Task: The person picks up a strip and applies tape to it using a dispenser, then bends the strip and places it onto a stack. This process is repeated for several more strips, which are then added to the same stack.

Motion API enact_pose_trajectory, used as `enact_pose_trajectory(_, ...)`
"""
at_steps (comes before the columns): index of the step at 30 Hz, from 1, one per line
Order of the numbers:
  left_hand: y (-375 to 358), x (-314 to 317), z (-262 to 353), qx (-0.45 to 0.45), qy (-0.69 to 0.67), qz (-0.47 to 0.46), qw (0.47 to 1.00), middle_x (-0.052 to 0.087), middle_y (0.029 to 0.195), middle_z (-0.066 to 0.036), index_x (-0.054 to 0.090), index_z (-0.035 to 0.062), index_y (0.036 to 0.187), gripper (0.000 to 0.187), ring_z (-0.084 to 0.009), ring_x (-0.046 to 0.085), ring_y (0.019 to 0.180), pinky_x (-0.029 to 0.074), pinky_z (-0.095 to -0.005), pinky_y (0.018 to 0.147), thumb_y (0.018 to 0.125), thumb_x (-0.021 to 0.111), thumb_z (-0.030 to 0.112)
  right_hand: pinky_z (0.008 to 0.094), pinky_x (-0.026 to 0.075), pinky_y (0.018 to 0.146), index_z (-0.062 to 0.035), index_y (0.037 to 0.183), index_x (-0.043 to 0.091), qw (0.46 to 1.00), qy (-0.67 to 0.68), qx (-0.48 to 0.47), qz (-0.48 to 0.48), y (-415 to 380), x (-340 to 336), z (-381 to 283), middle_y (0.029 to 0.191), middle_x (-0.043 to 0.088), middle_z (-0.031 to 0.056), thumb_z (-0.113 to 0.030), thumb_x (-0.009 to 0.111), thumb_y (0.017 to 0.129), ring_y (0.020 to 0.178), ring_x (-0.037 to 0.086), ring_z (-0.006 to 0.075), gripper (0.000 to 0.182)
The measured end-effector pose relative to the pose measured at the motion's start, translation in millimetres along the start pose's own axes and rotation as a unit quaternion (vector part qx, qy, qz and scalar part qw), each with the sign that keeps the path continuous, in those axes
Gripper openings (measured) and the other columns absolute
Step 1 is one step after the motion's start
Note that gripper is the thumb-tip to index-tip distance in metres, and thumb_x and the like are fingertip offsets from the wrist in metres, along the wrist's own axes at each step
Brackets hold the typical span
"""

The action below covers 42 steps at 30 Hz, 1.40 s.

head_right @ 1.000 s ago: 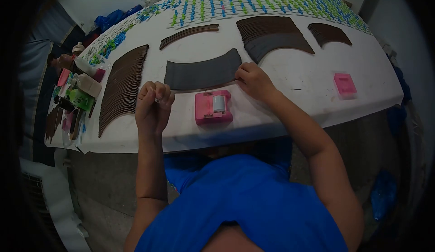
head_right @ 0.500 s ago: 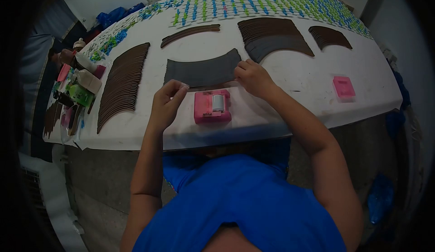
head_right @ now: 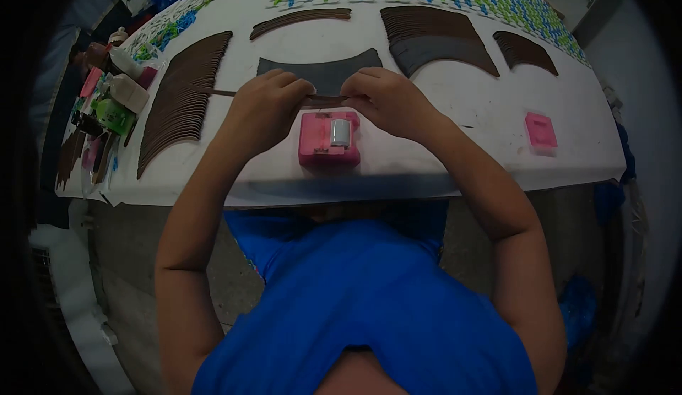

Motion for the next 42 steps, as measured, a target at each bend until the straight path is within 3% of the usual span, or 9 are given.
enact_pose_trajectory(5,7,-14,9,0.05,0.031,-0.044,0.997,0.07,0.094,-0.008,0.073,0.0083,0.098,0.013,-0.0272,0.07,0.09,0.056,-0.0416,0.08,0.086,0.072,0.004,0.0336,0.054,0.068,-0.0041,0.103,0.068,0.996,0.055,0.037,-0.054,-2,21,-1,0.09,0.068,0.0076,-0.006,0.074,0.093,0.078,0.067,0.0214,0.012)
enact_pose_trajectory(9,9,-13,16,0.079,0.059,-0.086,0.991,0.071,0.095,-0.007,0.075,0.0102,0.097,0.021,-0.0261,0.068,0.1,0.055,-0.0413,0.087,0.081,0.071,-0.001,0.0332,0.056,0.068,-0.0047,0.105,0.069,0.991,0.062,0.054,-0.102,-4,39,3,0.09,0.07,0.0083,-0.004,0.074,0.092,0.078,0.068,0.0217,0.014)
enact_pose_trajectory(16,10,-3,23,0.107,0.097,-0.109,0.984,0.072,0.097,-0.004,0.078,0.0125,0.094,0.023,-0.0223,0.066,0.106,0.053,-0.0385,0.096,0.077,0.074,-0.002,0.0329,0.058,0.072,-0.0046,0.107,0.069,0.986,0.074,0.084,-0.123,-8,56,9,0.09,0.073,0.0085,-0.003,0.075,0.091,0.08,0.071,0.0198,0.018)
enact_pose_trajectory(18,10,-3,23,0.109,0.093,-0.112,0.983,0.072,0.097,-0.004,0.078,0.0128,0.094,0.023,-0.0218,0.066,0.106,0.053,-0.0382,0.096,0.077,0.074,-0.002,0.0369,0.058,0.071,-0.0069,0.107,0.068,0.99,0.078,0.06,-0.099,-8,57,8,0.09,0.074,0.0107,-0.011,0.074,0.091,0.078,0.073,0.027,0.018)
enact_pose_trajectory(26,8,1,18,0.109,0.099,-0.115,0.982,0.072,0.095,-0.003,0.079,0.0128,0.093,0.021,-0.0212,0.066,0.106,0.053,-0.0379,0.097,0.077,0.074,-0.001,0.0365,0.059,0.072,-0.007,0.112,0.069,0.99,0.081,0.061,-0.095,-7,62,8,0.091,0.075,0.0105,-0.011,0.075,0.091,0.08,0.073,0.026,0.022)
enact_pose_trajectory(34,-14,9,3,0.076,0.004,-0.054,0.996,0.071,0.092,-0.008,0.077,0.007,0.092,0.017,-0.0259,0.067,0.095,0.056,-0.0396,0.081,0.078,0.073,-0.003,0.0367,0.058,0.072,-0.0092,0.109,0.07,0.994,0.062,0.051,-0.079,-15,50,9,0.09,0.073,0.0084,-0.01,0.073,0.091,0.078,0.071,0.0241,0.018)
enact_pose_trajectory(36,-23,17,2,0.073,-0.027,-0.034,0.996,0.071,0.091,-0.008,0.077,0.0063,0.092,0.017,-0.0261,0.067,0.093,0.056,-0.0396,0.078,0.078,0.073,-0.003,0.0335,0.058,0.068,-0.0066,0.106,0.072,0.993,0.025,0.044,-0.11,-20,50,7,0.09,0.073,0.0066,0.0,0.073,0.087,0.08,0.069,0.0214,0.021)
enact_pose_trajectory(42,-38,43,5,0.068,-0.116,0.036,0.99,0.071,0.091,-0.008,0.076,0.005,0.094,0.02,-0.0268,0.067,0.086,0.057,-0.039,0.072,0.076,0.074,-0.004,0.0341,0.061,0.07,-0.0085,0.107,0.074,0.991,0.001,0.023,-0.133,-35,43,14,0.095,0.071,0.008,0.001,0.072,0.087,0.086,0.07,0.0226,0.022)
Point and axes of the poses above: each hand's wrist, its own y-axis towards the middle knuckle, its own x-axis out of the palm, z = x × y, the point moved 9 cm from there along y, towards the middle knuckle
